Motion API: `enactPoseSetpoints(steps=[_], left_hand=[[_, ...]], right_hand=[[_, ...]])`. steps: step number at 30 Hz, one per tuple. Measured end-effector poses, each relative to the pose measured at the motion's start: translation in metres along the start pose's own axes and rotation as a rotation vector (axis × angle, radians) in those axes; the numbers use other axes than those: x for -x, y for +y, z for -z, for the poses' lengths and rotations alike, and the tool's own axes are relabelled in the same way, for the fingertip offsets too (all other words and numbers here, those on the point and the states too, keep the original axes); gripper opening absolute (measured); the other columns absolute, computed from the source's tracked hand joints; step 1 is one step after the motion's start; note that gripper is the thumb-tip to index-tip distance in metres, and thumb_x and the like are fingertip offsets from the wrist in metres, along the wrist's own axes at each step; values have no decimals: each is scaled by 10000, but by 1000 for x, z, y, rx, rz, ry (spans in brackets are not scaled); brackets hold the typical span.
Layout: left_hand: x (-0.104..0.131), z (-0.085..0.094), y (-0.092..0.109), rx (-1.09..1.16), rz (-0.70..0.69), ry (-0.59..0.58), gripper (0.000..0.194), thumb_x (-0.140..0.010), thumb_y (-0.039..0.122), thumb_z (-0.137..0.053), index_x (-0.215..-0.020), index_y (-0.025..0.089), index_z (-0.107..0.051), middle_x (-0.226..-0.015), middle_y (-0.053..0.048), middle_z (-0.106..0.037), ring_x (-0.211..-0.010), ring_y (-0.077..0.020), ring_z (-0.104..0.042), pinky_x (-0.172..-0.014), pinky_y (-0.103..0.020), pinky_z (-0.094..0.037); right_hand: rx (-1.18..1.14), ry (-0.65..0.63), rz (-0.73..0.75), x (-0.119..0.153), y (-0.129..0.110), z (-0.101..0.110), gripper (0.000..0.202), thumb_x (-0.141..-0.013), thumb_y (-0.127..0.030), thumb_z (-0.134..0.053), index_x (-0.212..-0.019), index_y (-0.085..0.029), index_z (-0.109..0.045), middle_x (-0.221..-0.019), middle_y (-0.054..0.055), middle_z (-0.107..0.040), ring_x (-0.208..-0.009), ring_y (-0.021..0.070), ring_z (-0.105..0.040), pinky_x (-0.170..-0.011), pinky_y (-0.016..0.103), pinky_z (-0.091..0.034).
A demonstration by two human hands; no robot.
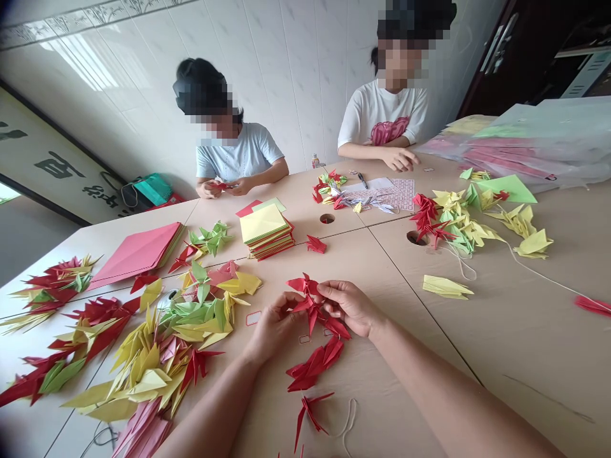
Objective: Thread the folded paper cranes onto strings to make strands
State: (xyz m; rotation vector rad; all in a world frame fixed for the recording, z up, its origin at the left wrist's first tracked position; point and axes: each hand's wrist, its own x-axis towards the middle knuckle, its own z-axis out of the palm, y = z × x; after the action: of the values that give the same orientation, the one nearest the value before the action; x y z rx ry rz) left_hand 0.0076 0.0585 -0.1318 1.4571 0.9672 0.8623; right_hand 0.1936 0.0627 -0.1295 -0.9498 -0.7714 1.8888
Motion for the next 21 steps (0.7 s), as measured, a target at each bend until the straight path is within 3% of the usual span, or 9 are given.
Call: enactPoseSetpoints(steps=[3, 5, 7, 11, 15, 18, 21], left_hand=[[-3, 2, -2, -12, 47, 78, 196, -788, 361, -588, -838, 171, -585, -808, -35, -629, -747, -157, -580, -704, -272, -464], [-4, 2, -3, 21, 78, 102, 219, -786, 384, -584, -820, 169, -571, -777, -35, -632, -737, -163, -592, -701, -281, -472], [-5, 2, -3, 58, 104, 110, 240, -778, 403, -589, -807, 166, -560, -771, -39, -642, -740, -170, -606, -706, -292, -479], [-5, 3, -2, 114, 145, 126, 274, -762, 433, -603, -787, 166, -544, -751, -41, -660, -717, -176, -621, -685, -296, -487], [-5, 5, 2, 196, 161, 112, 282, -760, 435, -611, -775, 163, -539, -725, -40, -665, -692, -173, -625, -668, -287, -484], [-5, 5, 6, 257, 172, 101, 280, -751, 428, -626, -773, 159, -548, -698, -30, -662, -656, -159, -616, -637, -266, -474], [-4, 5, 7, 265, 163, 120, 270, -749, 412, -635, -753, 157, -547, -688, -20, -654, -635, -140, -600, -611, -240, -457]], right_hand=[[16, 11, 37, 2, 0, -1, 282, -733, -331, -696, -958, -176, -629, -905, 51, -632, -573, 58, -471, -436, 177, -291], [81, 39, 84, 3, 0, -3, 465, -753, -342, -673, -1180, -233, -524, -1040, 62, -621, -635, 83, -520, -470, 193, -341], [203, 75, 167, 3, 2, -6, 544, -769, -362, -652, -1257, -252, -439, -1096, 63, -601, -728, 111, -559, -539, 213, -399], [536, 103, 330, 3, 6, -10, 322, -777, -394, -633, -1011, -180, -577, -965, 53, -621, -859, 159, -564, -750, 278, -447], [652, 53, 344, 3, 6, -11, 255, -811, -413, -575, -871, -169, -616, -888, 46, -639, -846, 176, -574, -762, 297, -450], [645, 36, 320, 3, 5, -11, 261, -814, -415, -566, -867, -166, -619, -891, 53, -642, -846, 180, -580, -759, 297, -457], [645, 52, 312, 5, 5, -12, 261, -794, -364, -593, -979, -180, -583, -939, 53, -616, -819, 164, -570, -711, 281, -475]])
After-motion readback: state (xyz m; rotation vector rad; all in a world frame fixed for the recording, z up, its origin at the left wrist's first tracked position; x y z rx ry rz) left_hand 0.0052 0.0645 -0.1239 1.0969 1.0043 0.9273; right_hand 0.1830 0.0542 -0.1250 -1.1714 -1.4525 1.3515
